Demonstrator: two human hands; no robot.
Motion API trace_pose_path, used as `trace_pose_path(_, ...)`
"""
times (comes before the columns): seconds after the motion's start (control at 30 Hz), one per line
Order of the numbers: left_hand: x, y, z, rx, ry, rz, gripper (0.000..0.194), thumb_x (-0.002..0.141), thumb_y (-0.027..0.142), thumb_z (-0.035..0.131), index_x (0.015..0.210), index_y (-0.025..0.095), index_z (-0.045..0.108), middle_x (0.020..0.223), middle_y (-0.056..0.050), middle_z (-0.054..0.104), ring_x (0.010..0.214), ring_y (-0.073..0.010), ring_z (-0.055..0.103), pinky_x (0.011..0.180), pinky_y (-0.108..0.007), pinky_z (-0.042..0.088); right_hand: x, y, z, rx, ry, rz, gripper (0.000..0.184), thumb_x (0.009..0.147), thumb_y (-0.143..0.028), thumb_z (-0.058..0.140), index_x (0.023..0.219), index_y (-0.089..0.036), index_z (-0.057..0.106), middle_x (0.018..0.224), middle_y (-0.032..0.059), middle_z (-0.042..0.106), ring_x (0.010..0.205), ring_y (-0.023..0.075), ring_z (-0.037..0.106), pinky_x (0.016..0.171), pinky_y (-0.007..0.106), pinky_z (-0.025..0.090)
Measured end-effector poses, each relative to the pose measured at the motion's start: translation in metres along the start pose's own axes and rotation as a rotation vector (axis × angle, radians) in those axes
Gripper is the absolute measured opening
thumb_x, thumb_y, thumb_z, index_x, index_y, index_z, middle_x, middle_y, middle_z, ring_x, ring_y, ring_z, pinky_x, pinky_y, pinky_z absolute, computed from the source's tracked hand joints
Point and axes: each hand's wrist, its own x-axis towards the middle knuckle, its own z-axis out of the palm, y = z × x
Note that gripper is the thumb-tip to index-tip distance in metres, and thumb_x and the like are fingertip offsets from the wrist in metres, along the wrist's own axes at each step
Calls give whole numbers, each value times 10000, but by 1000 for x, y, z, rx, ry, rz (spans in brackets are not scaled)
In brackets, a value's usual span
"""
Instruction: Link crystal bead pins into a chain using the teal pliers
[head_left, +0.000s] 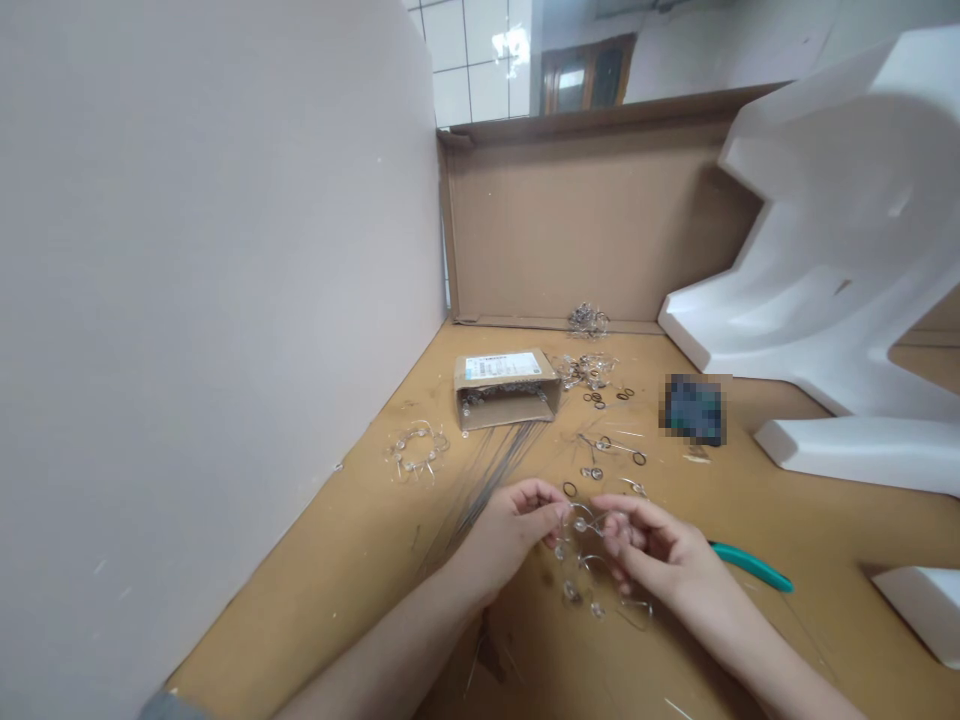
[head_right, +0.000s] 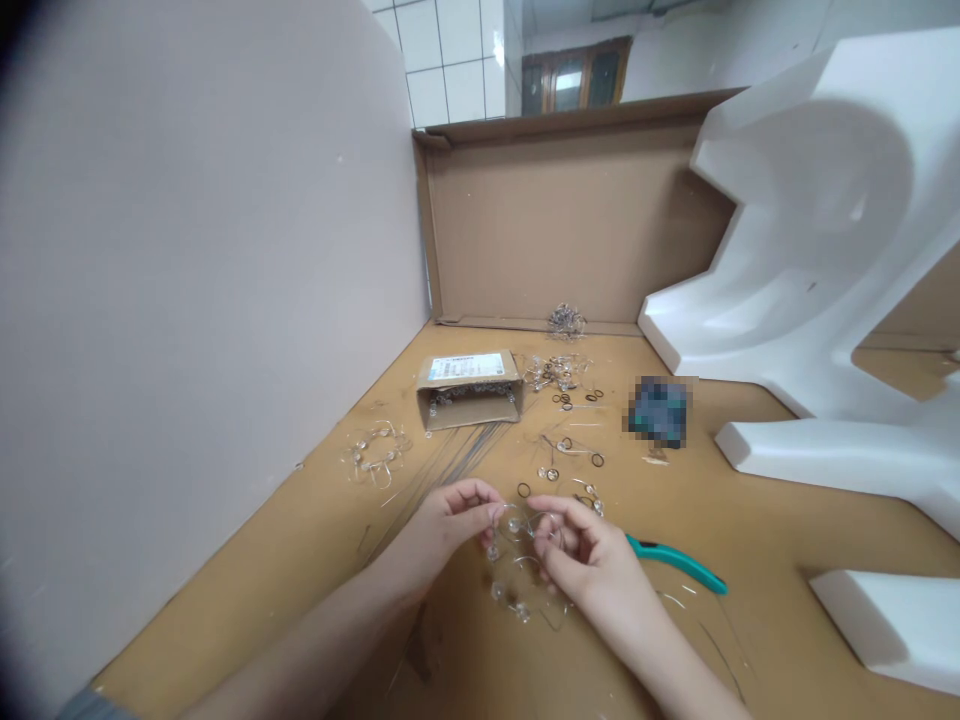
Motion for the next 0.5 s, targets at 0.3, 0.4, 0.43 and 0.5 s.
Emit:
trace_pose_path(0.3,2,-5,1,47,26,60,304,658,424,683,686,146,563,591,19,538,553,-90,475,578,-224,385,2,1,-1,-11,41,-16,354,636,-489,656,841,-205,601,586,-34,518,459,118,515,428,257,444)
trace_pose_path(0.4,2,-4,1,48,13,61,312,659,426,685,709,143,565,586,17,547,555,-90,476,582,-225,384,2,-1,-1,16,55,-30,345,645,-484,659,835,-207,583,642,-24,535,447,110,520,424,257,442)
trace_pose_path(0.43,2,-4,1,43,11,61,314,659,427,686,712,143,565,588,16,550,556,-91,478,587,-227,386,2,-1,-1,23,68,-38,347,648,-487,658,838,-207,580,658,-23,536,439,105,518,424,256,441)
trace_pose_path(0.5,1,-3,1,27,10,56,323,650,434,693,714,144,566,590,15,555,556,-92,484,594,-233,390,1,-3,-1,6,83,-53,360,647,-502,656,837,-206,581,666,-22,538,424,101,516,420,257,438)
